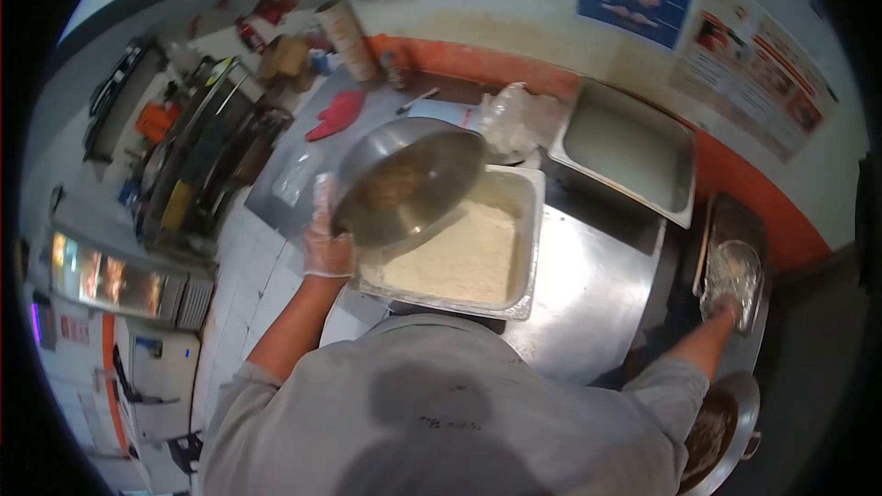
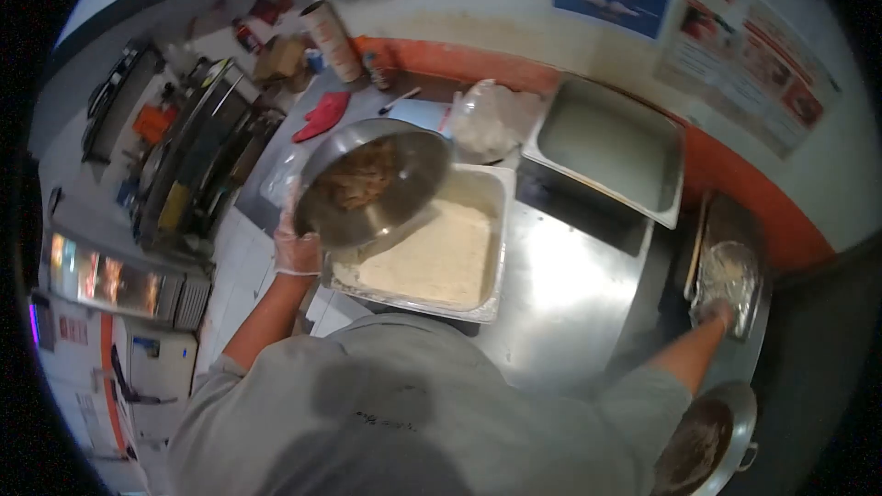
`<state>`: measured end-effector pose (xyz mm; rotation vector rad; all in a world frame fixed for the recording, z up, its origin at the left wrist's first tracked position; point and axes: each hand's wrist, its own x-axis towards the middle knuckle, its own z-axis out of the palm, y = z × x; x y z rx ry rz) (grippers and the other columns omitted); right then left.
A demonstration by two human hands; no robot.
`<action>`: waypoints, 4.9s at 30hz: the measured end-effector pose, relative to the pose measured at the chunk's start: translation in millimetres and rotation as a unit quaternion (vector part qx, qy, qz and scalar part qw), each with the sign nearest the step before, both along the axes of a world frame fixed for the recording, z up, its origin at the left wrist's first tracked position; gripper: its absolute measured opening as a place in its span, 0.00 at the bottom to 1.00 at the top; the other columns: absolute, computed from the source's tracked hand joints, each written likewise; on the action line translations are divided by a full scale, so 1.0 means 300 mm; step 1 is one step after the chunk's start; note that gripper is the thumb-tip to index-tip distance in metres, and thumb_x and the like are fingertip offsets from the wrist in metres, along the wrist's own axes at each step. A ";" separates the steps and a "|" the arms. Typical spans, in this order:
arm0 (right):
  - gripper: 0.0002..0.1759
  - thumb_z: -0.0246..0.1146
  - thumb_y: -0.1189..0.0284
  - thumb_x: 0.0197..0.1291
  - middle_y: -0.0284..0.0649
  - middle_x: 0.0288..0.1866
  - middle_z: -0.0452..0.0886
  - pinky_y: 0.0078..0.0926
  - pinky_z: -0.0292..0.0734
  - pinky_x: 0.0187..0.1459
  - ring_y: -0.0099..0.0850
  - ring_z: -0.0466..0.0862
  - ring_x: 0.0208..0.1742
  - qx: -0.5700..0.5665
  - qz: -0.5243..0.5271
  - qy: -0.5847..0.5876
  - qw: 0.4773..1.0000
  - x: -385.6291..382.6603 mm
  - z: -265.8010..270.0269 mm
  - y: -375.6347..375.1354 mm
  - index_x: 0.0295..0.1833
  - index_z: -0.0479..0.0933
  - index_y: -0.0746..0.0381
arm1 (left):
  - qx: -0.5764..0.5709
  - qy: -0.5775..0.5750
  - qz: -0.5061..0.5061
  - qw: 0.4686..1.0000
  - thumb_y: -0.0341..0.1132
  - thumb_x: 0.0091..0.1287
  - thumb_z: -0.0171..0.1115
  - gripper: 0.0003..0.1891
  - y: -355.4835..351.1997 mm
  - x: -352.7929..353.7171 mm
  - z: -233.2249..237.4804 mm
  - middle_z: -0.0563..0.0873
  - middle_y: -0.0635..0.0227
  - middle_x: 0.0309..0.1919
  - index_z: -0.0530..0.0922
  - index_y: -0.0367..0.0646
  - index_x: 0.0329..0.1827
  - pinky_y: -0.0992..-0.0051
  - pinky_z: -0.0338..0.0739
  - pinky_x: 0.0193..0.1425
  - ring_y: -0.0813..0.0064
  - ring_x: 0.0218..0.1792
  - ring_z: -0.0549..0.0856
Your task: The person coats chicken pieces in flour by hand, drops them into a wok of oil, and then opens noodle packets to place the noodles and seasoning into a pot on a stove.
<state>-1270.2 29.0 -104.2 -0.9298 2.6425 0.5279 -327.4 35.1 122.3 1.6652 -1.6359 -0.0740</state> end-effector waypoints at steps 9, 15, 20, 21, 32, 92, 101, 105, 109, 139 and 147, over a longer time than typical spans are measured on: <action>0.31 0.64 0.52 0.73 0.53 0.67 0.85 0.43 0.77 0.67 0.48 0.83 0.69 -0.373 -0.405 -0.234 0.802 -0.175 -0.195 -0.101 0.66 0.83 0.66 | -0.074 -0.148 -0.118 0.979 0.21 0.62 0.68 0.50 -0.012 -0.062 0.176 0.80 0.48 0.73 0.55 0.47 0.89 0.60 0.82 0.69 0.45 0.67 0.85; 0.32 0.63 0.49 0.72 0.52 0.58 0.89 0.44 0.78 0.66 0.47 0.86 0.63 -0.278 -0.276 -0.064 0.918 -0.070 0.013 -0.112 0.61 0.85 0.68 | -0.100 -0.179 -0.082 0.975 0.23 0.66 0.64 0.45 -0.027 -0.009 0.190 0.83 0.47 0.70 0.57 0.45 0.88 0.60 0.83 0.67 0.44 0.63 0.87; 0.33 0.63 0.47 0.71 0.52 0.52 0.91 0.44 0.79 0.64 0.47 0.89 0.59 -0.286 -0.184 0.043 0.939 0.115 0.216 -0.119 0.57 0.87 0.69 | -0.017 0.016 0.045 0.999 0.32 0.75 0.60 0.25 -0.021 0.062 0.162 0.87 0.46 0.63 0.76 0.38 0.74 0.64 0.84 0.61 0.44 0.59 0.89; 0.32 0.65 0.48 0.71 0.54 0.56 0.89 0.43 0.78 0.66 0.48 0.86 0.62 -0.386 -0.094 0.061 0.916 0.156 0.238 -0.129 0.59 0.86 0.69 | -0.044 0.096 0.069 0.992 0.39 0.77 0.57 0.18 -0.026 0.073 0.124 0.89 0.45 0.57 0.84 0.37 0.62 0.59 0.82 0.64 0.42 0.58 0.88; 0.21 0.74 0.73 0.66 0.47 0.56 0.86 0.39 0.80 0.66 0.40 0.86 0.59 -0.515 0.370 -0.417 0.651 1.755 0.832 -0.109 0.62 0.82 0.66 | 0.118 0.454 0.216 0.856 0.38 0.68 0.56 0.21 0.089 0.408 -0.176 0.86 0.49 0.48 0.79 0.29 0.55 0.55 0.85 0.38 0.56 0.49 0.88; 0.40 0.68 0.68 0.60 0.52 0.68 0.82 0.37 0.76 0.70 0.42 0.84 0.66 -0.233 0.093 -0.661 0.707 2.269 0.657 -0.150 0.76 0.69 0.74 | 0.467 0.092 -0.231 0.848 0.55 0.60 0.77 0.46 -0.258 -0.046 -0.228 0.83 0.45 0.66 0.71 0.37 0.76 0.66 0.76 0.72 0.53 0.65 0.83; 0.55 0.76 0.45 0.55 0.65 0.66 0.82 0.45 0.76 0.71 0.58 0.82 0.68 -0.186 0.262 -0.384 0.866 2.356 0.266 -0.335 0.74 0.69 0.78 | 0.497 -0.019 -0.076 0.864 0.57 0.65 0.73 0.47 -0.390 -0.186 -0.316 0.79 0.42 0.73 0.71 0.30 0.77 0.64 0.76 0.75 0.51 0.73 0.80; 0.55 0.82 0.55 0.46 0.60 0.63 0.84 0.39 0.79 0.68 0.50 0.85 0.65 -0.192 0.292 -0.448 0.823 2.383 0.425 -0.293 0.76 0.69 0.72 | 0.506 0.056 -0.127 0.852 0.51 0.62 0.74 0.40 -0.395 -0.175 -0.344 0.84 0.44 0.67 0.77 0.33 0.72 0.64 0.80 0.71 0.50 0.67 0.85; 0.50 0.85 0.68 0.43 0.54 0.60 0.87 0.34 0.82 0.65 0.43 0.87 0.62 -0.259 0.302 -0.527 0.751 2.379 0.496 -0.225 0.73 0.72 0.71 | 0.464 0.083 -0.279 0.836 0.49 0.61 0.74 0.46 -0.376 -0.116 -0.285 0.81 0.44 0.71 0.69 0.34 0.80 0.66 0.76 0.75 0.51 0.72 0.81; 0.18 0.61 0.64 0.66 0.56 0.53 0.90 0.46 0.83 0.60 0.50 0.90 0.57 0.166 0.615 -0.292 0.714 2.363 0.366 -0.067 0.45 0.91 0.64 | 0.592 -0.290 -0.275 0.700 0.52 0.70 0.64 0.28 -0.101 -0.133 -0.149 0.87 0.53 0.67 0.87 0.40 0.63 0.59 0.80 0.69 0.53 0.67 0.86; 0.23 0.67 0.60 0.61 0.59 0.50 0.91 0.42 0.82 0.59 0.50 0.90 0.55 0.130 0.527 -0.415 0.730 2.474 0.451 -0.127 0.52 0.89 0.68 | 0.571 -0.240 -0.331 0.712 0.47 0.63 0.72 0.24 -0.164 -0.157 -0.374 0.90 0.49 0.59 0.90 0.38 0.56 0.59 0.82 0.66 0.51 0.61 0.89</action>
